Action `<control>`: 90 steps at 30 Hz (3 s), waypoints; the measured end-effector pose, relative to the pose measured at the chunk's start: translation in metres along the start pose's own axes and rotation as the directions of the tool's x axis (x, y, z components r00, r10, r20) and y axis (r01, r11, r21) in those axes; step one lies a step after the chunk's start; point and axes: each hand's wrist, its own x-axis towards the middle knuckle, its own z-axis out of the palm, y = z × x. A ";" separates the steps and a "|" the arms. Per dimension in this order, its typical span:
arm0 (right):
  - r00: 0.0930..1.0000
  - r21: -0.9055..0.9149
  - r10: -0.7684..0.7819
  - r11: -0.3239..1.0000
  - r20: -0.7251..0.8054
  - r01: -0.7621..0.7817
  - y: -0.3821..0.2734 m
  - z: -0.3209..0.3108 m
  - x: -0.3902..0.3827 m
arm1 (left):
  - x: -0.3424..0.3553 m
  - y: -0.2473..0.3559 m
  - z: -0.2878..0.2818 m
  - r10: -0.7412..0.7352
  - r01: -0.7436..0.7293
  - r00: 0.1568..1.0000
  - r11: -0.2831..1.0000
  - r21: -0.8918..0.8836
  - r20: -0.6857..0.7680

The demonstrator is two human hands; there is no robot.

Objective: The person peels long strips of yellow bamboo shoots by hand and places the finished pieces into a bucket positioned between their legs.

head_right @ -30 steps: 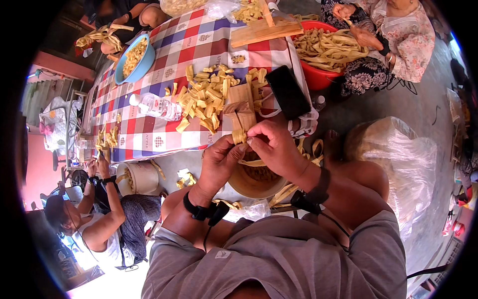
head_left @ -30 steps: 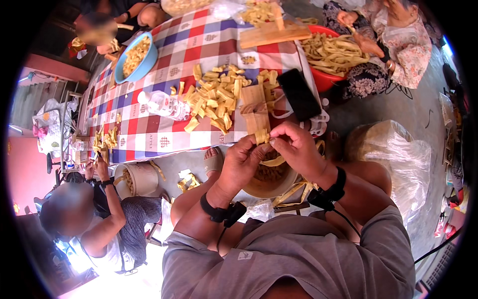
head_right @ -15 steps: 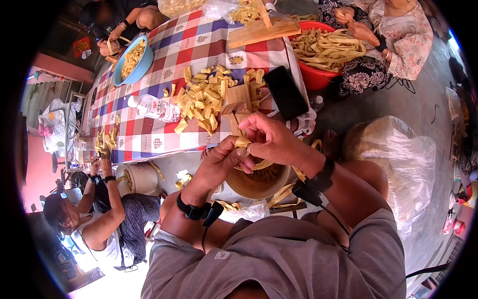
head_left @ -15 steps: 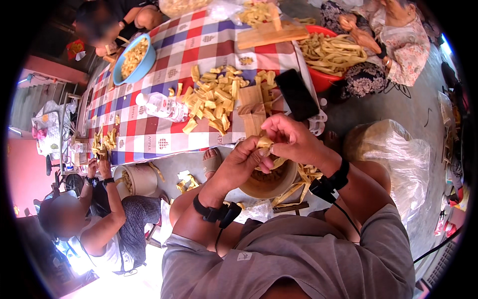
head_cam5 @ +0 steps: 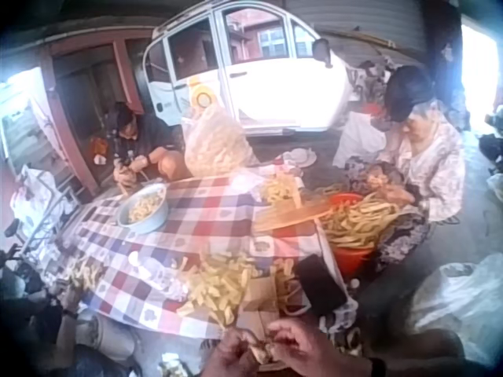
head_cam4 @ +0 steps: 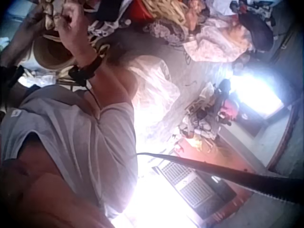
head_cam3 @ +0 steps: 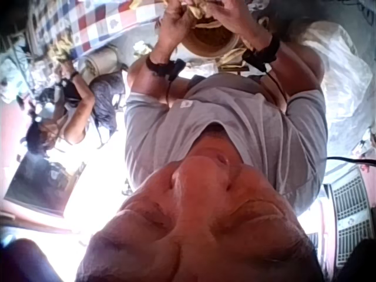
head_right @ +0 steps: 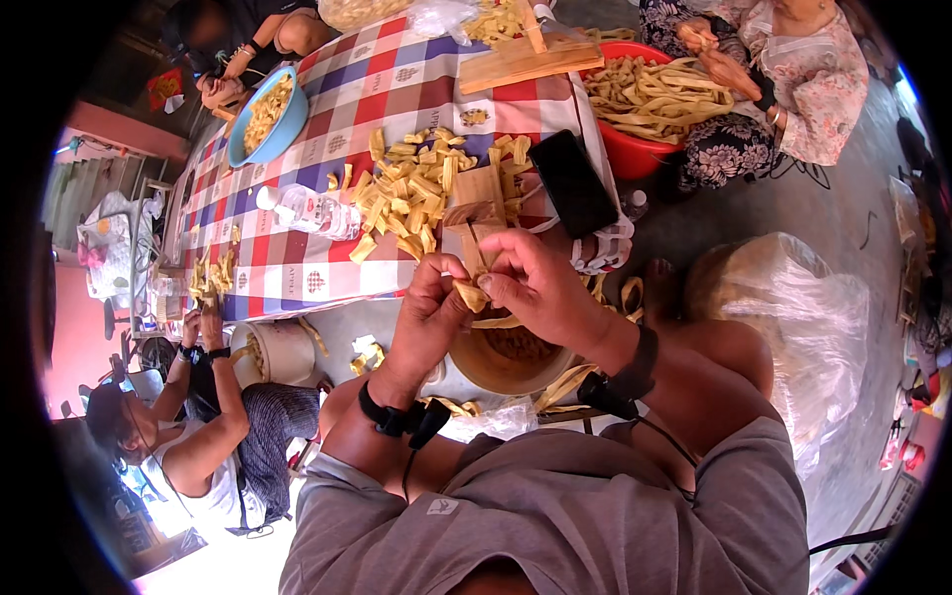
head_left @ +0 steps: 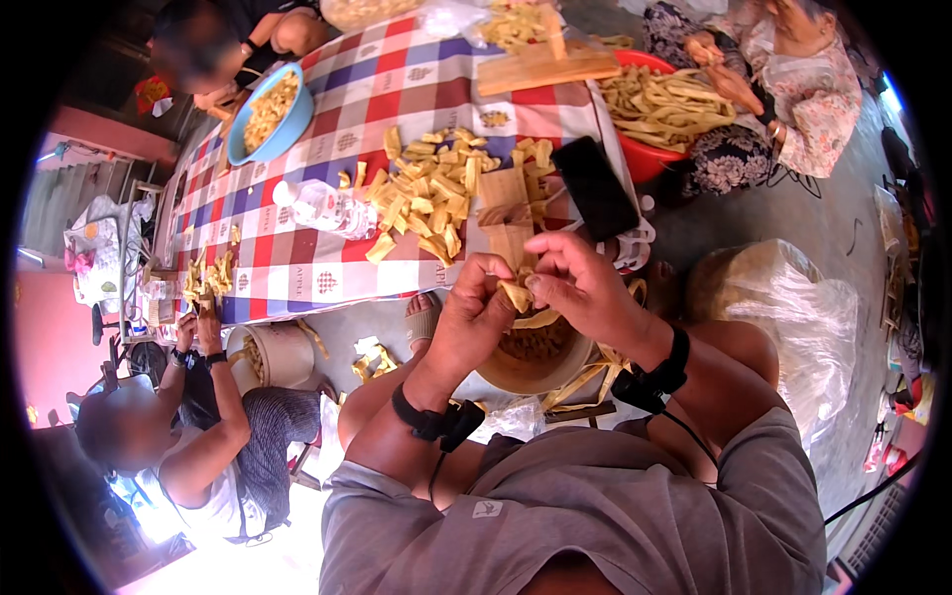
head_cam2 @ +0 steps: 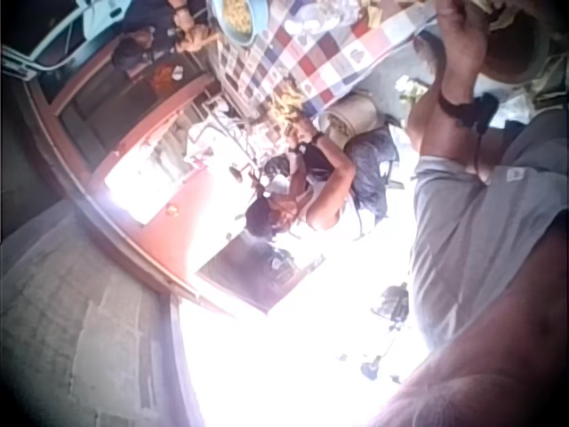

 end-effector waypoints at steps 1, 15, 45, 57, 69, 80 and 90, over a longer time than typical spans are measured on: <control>0.991 0.057 0.126 0.990 0.039 -0.128 -0.001 -0.003 0.002 | 0.000 0.001 0.000 -0.010 0.009 1.000 1.000 0.020 0.021; 0.963 0.195 0.147 0.975 -0.224 -0.103 -0.015 -0.027 0.013 | -0.005 0.024 0.009 -0.058 0.042 0.995 0.984 0.175 0.083; 0.933 -0.014 0.320 0.947 0.167 -0.322 -0.021 -0.019 0.001 | 0.003 0.008 -0.013 0.026 -0.056 0.996 0.918 -0.393 -0.081; 0.940 -0.566 -0.121 0.771 0.319 0.291 -0.011 -0.023 0.000 | 0.001 0.031 -0.018 -0.324 0.322 0.940 0.946 0.028 0.109; 0.947 -0.625 0.026 0.757 0.320 0.190 -0.003 -0.004 -0.005 | 0.010 0.008 -0.007 -0.457 0.452 0.885 0.889 0.073 0.085; 0.968 -0.612 -0.112 0.757 0.226 0.230 -0.016 0.002 -0.007 | 0.014 0.010 -0.017 -0.376 0.376 0.927 0.924 0.063 -0.015; 0.993 -0.570 0.033 0.821 0.117 0.040 -0.002 -0.007 0.001 | 0.027 0.001 -0.014 -0.260 0.275 0.947 0.959 0.063 -0.187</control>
